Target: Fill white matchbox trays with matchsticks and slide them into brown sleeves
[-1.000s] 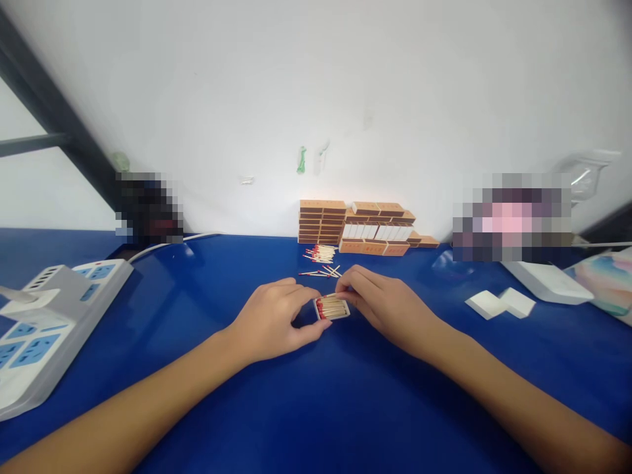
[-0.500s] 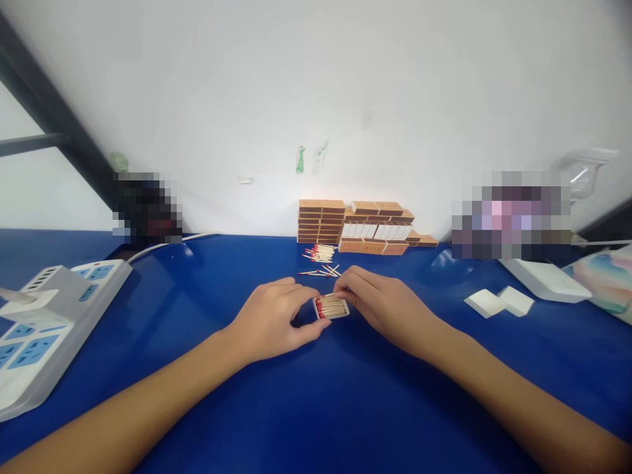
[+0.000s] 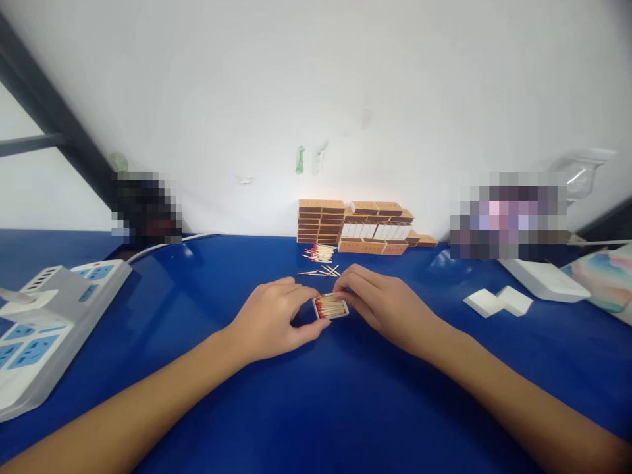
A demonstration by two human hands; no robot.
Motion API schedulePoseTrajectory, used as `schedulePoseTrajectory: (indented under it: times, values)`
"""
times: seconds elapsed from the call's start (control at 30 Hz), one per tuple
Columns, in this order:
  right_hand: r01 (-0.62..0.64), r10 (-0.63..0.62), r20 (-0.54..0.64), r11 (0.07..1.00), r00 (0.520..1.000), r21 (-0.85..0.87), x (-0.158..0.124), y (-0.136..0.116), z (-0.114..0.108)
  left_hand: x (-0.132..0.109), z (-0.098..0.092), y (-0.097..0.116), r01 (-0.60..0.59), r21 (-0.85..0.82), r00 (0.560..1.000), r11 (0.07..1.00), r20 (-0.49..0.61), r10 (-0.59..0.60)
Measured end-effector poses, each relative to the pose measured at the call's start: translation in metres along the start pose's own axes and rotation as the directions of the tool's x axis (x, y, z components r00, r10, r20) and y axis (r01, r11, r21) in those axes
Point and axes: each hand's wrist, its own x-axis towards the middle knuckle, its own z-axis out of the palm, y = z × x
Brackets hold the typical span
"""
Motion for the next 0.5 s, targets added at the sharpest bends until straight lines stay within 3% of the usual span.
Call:
schedulePoseTrajectory:
  times: [0.33, 0.5]
  values:
    - [-0.018, 0.016, -0.045, 0.999, 0.999, -0.033, 0.0003, 0.0090, -0.0063, 0.0017, -0.0030, -0.0030, 0.022, -0.011, 1.000, 1.000, 0.005, -0.022]
    - [0.026, -0.026, 0.010, 0.999, 1.000, -0.033, -0.0003, 0.0025, -0.0058, 0.0011, -0.0018, -0.0026, 0.009, -0.010, 1.000, 1.000, 0.007, -0.009]
